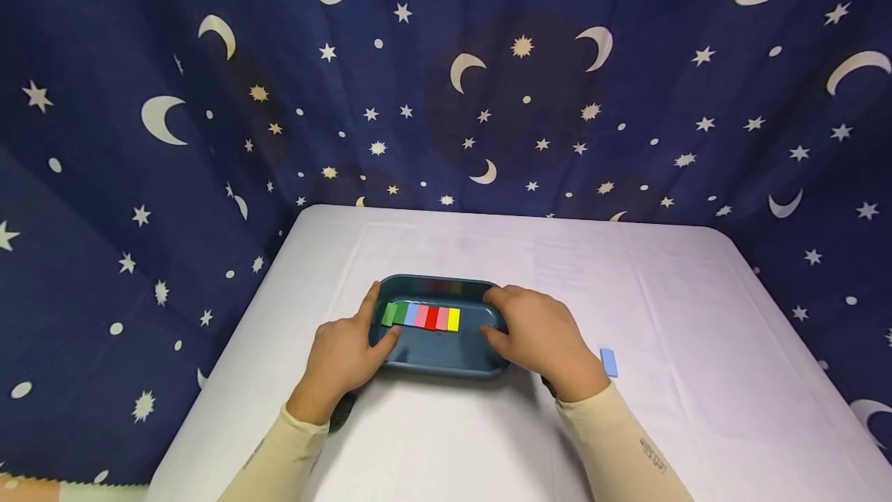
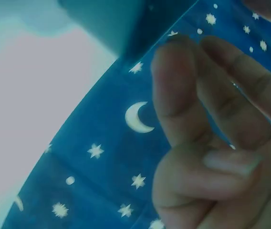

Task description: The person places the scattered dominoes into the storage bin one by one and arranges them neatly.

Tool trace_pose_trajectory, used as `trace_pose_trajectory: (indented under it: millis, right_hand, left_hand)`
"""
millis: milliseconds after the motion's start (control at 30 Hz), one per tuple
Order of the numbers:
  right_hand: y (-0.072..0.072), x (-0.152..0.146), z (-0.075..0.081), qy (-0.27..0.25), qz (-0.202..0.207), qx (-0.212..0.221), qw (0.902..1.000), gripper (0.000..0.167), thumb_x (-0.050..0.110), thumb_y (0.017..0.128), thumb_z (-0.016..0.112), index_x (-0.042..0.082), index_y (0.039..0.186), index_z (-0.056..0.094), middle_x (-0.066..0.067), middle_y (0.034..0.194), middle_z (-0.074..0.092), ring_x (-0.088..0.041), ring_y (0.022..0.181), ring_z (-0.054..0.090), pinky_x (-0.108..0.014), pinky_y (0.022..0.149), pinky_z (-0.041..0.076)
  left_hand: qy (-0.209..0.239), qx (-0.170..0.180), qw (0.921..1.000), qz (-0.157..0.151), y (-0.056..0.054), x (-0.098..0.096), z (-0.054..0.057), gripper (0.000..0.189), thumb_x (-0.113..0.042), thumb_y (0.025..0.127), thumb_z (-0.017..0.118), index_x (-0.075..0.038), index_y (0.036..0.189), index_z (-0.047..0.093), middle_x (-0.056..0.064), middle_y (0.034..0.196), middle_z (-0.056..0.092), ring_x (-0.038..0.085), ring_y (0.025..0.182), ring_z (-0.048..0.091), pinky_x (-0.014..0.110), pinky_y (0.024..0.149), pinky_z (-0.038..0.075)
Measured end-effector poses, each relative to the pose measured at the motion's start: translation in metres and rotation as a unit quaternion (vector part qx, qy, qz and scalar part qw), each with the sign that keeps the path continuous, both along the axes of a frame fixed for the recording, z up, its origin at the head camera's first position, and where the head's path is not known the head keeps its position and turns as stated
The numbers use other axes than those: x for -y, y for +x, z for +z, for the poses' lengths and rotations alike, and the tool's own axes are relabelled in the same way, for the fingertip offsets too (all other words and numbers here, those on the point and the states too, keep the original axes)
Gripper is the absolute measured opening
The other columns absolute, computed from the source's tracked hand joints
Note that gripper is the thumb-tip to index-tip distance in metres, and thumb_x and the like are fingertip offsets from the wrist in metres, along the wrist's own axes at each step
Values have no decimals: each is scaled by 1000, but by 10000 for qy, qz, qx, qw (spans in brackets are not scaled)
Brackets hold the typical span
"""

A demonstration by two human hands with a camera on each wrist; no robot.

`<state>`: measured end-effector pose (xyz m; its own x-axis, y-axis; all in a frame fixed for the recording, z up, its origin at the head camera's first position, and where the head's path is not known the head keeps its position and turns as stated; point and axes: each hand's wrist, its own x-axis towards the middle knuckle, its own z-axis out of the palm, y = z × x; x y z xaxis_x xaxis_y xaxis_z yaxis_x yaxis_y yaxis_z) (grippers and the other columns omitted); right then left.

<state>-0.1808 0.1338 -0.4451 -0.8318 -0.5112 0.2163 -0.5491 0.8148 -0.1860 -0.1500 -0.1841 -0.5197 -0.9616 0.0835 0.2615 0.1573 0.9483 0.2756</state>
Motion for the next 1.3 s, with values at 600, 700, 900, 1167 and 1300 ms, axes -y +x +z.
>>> trace_pose_trajectory:
  millis: [600,700,900,1167,1300]
  right_hand:
    - [27,-97,-37,-439,-1096,206,9928,38,36,89,84,16,121,75,1,107,77,-16,80,68,-42,61,51]
    - [25,-103,-43,-534,-1178,316,9911,38,36,90,84,16,121,76,0,102,76,-13,76,64,-39,58,48]
    - [23,-106,-54,-606,-1186,345,9905,38,36,90,84,16,120,76,3,98,75,-9,68,57,-36,56,44]
    - [24,-106,-57,-610,-1183,351,9905,39,37,89,84,16,121,76,7,87,70,-8,72,57,-37,59,46]
    - [27,-107,-61,-629,-1199,341,9902,38,36,89,85,16,120,76,8,83,66,-8,70,55,-36,57,44]
  left_hand:
    - [9,27,10000,-16,-1,-8,-3,89,-64,98,57,-12,167,33,6,69,65,29,64,66,52,67,48]
    - [32,-2,10000,32,0,-6,-4,89,-63,98,58,-13,167,33,8,73,69,30,67,69,53,69,48]
    - [58,-97,9999,19,2,-6,-5,88,-61,98,60,-12,167,34,8,74,70,31,67,69,54,68,48]
    - [15,-98,10000,-3,4,-5,-5,88,-61,99,58,-12,167,33,4,67,63,30,63,67,52,65,48]
    - [-32,-143,9999,-31,4,-4,-5,87,-61,99,58,-11,166,34,4,65,62,30,61,66,51,63,48]
